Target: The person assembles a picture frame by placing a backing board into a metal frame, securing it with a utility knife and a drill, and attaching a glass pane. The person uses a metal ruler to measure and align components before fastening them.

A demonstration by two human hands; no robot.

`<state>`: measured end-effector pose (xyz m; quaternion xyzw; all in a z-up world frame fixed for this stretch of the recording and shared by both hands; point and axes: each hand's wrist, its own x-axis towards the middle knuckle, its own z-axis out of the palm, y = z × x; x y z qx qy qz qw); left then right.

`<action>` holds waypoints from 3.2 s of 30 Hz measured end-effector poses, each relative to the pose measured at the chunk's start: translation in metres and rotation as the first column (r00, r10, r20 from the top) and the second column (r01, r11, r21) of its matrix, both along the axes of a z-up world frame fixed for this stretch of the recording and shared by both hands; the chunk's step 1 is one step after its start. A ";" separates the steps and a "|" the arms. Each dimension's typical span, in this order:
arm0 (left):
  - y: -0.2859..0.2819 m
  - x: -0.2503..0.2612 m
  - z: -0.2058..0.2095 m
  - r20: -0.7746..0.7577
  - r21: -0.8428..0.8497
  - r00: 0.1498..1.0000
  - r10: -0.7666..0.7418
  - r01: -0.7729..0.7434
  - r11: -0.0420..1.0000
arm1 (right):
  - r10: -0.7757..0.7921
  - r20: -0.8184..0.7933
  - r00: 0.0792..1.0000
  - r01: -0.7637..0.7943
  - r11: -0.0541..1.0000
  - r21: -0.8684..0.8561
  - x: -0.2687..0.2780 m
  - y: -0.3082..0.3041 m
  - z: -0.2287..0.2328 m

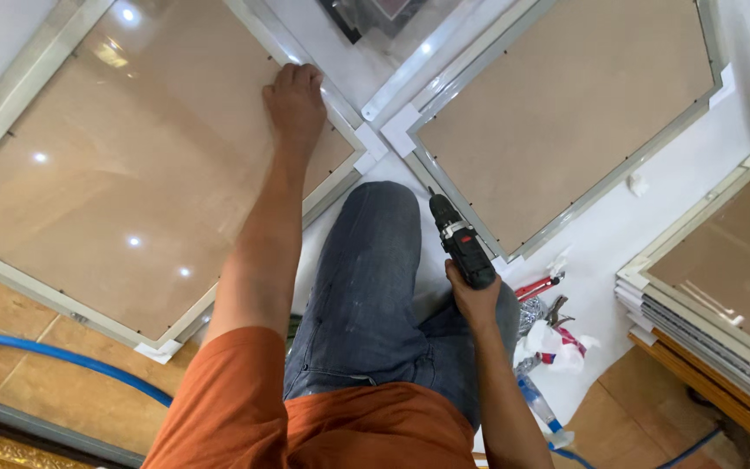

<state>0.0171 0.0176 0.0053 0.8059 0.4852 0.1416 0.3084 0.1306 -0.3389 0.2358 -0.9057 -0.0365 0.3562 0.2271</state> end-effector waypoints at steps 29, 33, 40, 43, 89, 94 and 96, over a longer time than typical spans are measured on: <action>-0.023 -0.019 0.009 0.345 -0.096 0.937 0.047 -0.015 0.995 | 0.024 0.008 1.000 -0.024 0.994 0.102 0.007 0.014 0.004; -0.024 -0.019 0.014 0.327 -0.575 0.830 0.452 -0.205 0.792 | 0.057 0.001 0.998 -0.057 0.996 0.065 0.011 0.013 0.006; -0.007 -0.052 0.040 0.269 -0.962 0.420 0.867 0.160 0.221 | 0.060 0.012 0.998 -0.061 0.988 0.138 0.006 0.016 0.010; -0.010 -0.061 0.039 0.229 -0.971 0.472 0.852 0.172 0.165 | 0.049 -0.019 0.999 -0.044 0.981 0.188 0.001 0.018 0.010; -0.163 -0.576 0.040 -0.408 -0.474 0.522 0.749 -0.822 0.315 | 0.636 0.334 0.695 -0.700 0.706 0.112 -0.075 0.133 0.104; -0.163 -0.565 0.051 -0.288 -0.533 0.490 0.823 -0.796 0.288 | 0.749 0.147 0.646 -0.698 0.658 -0.284 -0.068 0.068 0.005; -0.161 -0.559 0.053 -0.209 -0.609 0.443 0.872 -0.756 0.239 | 0.764 0.079 0.641 -0.639 0.588 -0.495 -0.099 0.039 -0.037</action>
